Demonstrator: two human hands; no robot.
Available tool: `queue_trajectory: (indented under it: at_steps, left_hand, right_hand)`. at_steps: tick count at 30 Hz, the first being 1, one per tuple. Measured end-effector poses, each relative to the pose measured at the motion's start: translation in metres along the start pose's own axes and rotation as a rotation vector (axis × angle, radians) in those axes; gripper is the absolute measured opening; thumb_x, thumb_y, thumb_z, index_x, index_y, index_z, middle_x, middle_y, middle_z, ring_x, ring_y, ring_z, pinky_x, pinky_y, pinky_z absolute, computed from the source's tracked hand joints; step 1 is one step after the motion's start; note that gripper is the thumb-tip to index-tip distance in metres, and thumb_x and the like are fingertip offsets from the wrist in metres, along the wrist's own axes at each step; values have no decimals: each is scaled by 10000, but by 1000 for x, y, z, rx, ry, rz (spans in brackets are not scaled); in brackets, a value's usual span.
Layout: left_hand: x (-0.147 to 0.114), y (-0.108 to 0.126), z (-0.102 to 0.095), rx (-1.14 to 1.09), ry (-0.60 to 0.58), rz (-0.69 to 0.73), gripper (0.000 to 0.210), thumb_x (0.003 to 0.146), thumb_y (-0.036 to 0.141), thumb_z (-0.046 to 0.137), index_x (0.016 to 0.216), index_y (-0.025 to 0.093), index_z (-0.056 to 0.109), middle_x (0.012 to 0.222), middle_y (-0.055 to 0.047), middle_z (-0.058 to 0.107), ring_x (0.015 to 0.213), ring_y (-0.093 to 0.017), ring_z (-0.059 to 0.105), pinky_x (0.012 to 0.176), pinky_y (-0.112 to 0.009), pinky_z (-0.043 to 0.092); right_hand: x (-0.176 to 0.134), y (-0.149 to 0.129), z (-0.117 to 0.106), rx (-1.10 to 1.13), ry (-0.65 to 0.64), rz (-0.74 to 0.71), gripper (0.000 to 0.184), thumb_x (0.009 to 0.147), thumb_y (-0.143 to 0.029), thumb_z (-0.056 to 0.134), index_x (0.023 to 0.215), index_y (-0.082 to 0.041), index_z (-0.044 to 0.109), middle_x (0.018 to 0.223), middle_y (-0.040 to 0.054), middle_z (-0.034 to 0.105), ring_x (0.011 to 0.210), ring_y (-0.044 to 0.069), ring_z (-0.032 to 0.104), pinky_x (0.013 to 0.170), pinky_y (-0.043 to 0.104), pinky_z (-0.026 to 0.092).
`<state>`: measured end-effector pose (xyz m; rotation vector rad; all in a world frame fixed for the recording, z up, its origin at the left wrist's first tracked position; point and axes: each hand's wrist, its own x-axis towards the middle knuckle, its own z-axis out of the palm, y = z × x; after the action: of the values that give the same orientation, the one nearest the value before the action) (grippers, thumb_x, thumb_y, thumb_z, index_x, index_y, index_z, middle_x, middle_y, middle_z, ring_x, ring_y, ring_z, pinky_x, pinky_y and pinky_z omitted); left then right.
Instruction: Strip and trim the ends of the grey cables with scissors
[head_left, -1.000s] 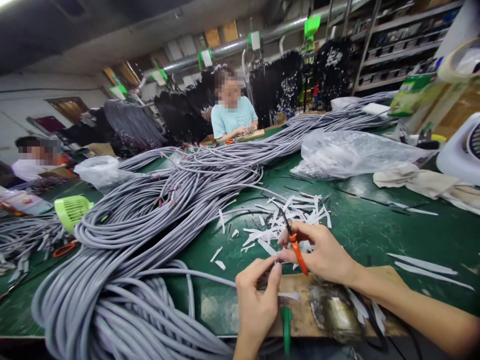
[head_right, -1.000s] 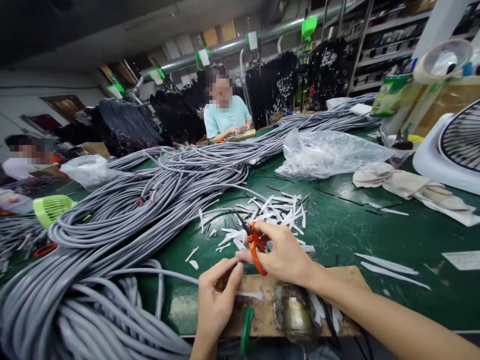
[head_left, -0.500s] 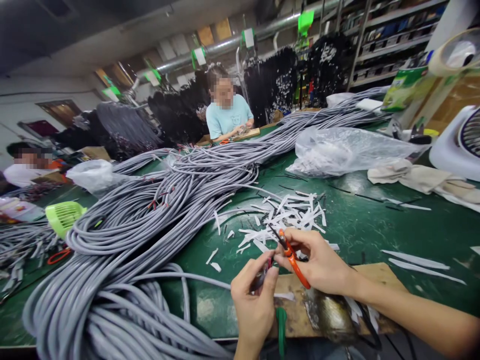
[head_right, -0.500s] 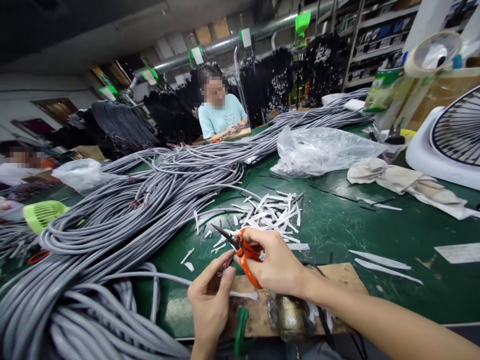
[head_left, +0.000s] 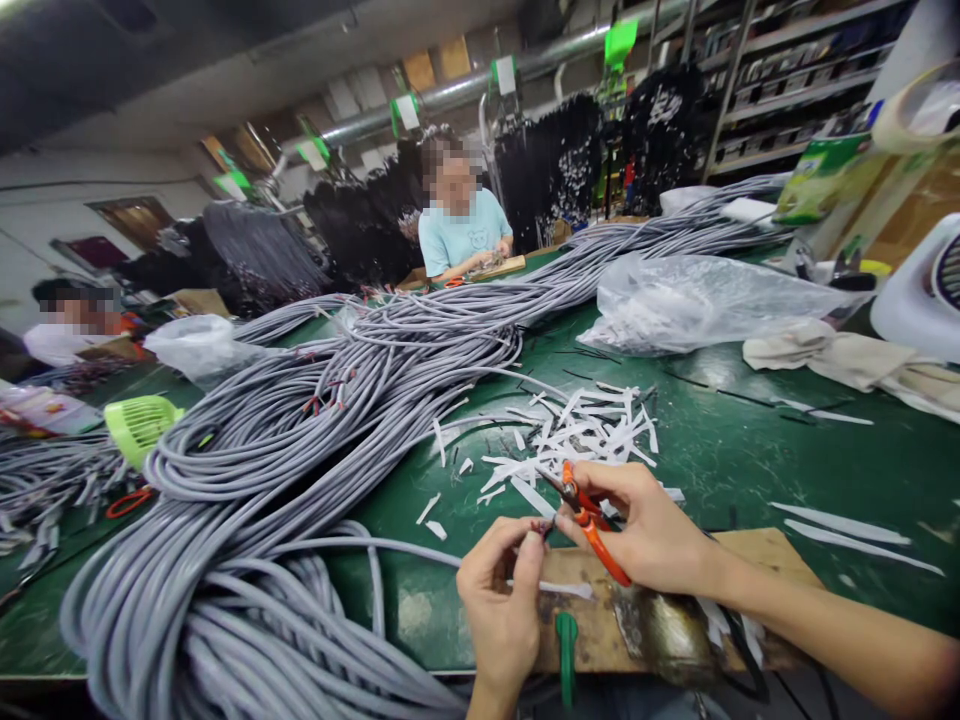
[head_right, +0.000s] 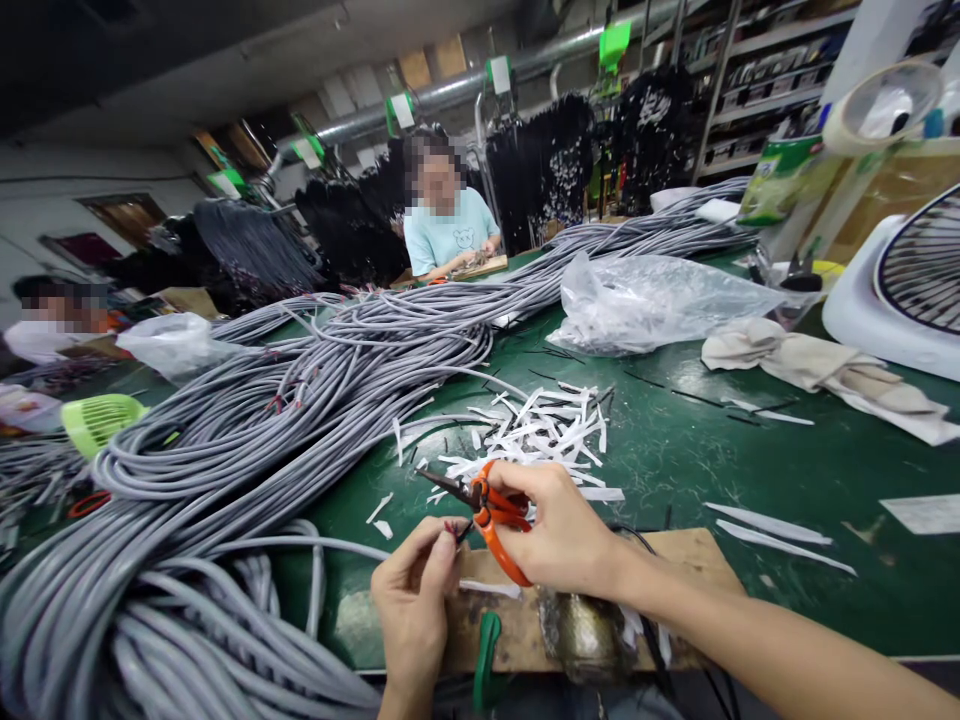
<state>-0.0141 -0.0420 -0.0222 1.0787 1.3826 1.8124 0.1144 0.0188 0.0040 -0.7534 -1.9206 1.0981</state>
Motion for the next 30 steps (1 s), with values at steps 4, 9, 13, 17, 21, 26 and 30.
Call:
queue_trajectory:
  at_steps: [4, 9, 13, 17, 21, 26, 30]
  left_hand:
    - [1, -2, -4, 22, -96, 102, 88, 726, 179, 619, 663, 164, 679, 623, -14, 608, 578, -114, 549, 524, -175, 421]
    - [4, -6, -12, 110, -174, 236, 44, 658, 121, 666, 672, 162, 662, 622, -26, 622, 595, -140, 573, 525, -194, 456]
    - [2, -6, -10, 83, -95, 190, 83, 710, 165, 635, 630, 153, 655, 612, -36, 638, 558, -139, 580, 497, -197, 459]
    - [-3, -5, -5, 57, 35, 61, 154, 717, 269, 650, 636, 138, 652, 577, -19, 611, 450, -97, 512, 433, -182, 419]
    - [-6, -1, -2, 78, 85, 29, 215, 686, 344, 678, 637, 138, 638, 577, -21, 610, 502, -118, 547, 476, -190, 444]
    - [-4, -1, -3, 25, 8, -71, 234, 703, 367, 663, 672, 142, 608, 495, 28, 527, 393, -72, 449, 389, -164, 358]
    - [-1, -3, -6, -2, -52, -135, 256, 726, 366, 645, 649, 138, 559, 434, 49, 465, 348, -57, 398, 361, -158, 308]
  right_hand:
    - [-1, 0, -1, -20, -7, -17, 177, 669, -32, 494, 632, -179, 403, 584, -63, 371, 542, 74, 300, 508, 191, 292]
    - [-2, -2, -2, -48, 5, -17, 188, 658, -32, 503, 618, -180, 392, 572, -65, 354, 527, 70, 294, 494, 187, 285]
    - [-1, -6, -3, -56, -9, -23, 169, 635, -12, 486, 625, -172, 431, 569, -60, 383, 521, 70, 311, 489, 182, 291]
    - [-1, -8, -3, -70, -15, -32, 170, 627, -4, 481, 625, -170, 443, 563, -62, 380, 516, 69, 313, 482, 177, 292]
    - [-1, -8, -2, -76, -4, -57, 185, 623, 4, 482, 612, -173, 427, 554, -70, 372, 504, 62, 309, 471, 169, 283]
    - [-3, -6, -2, -139, -4, -77, 177, 613, -6, 462, 614, -177, 416, 551, -69, 360, 504, 67, 303, 471, 177, 273]
    - [-4, -3, 0, -221, 50, -132, 172, 586, -17, 447, 602, -181, 398, 557, -62, 357, 513, 75, 296, 482, 190, 268]
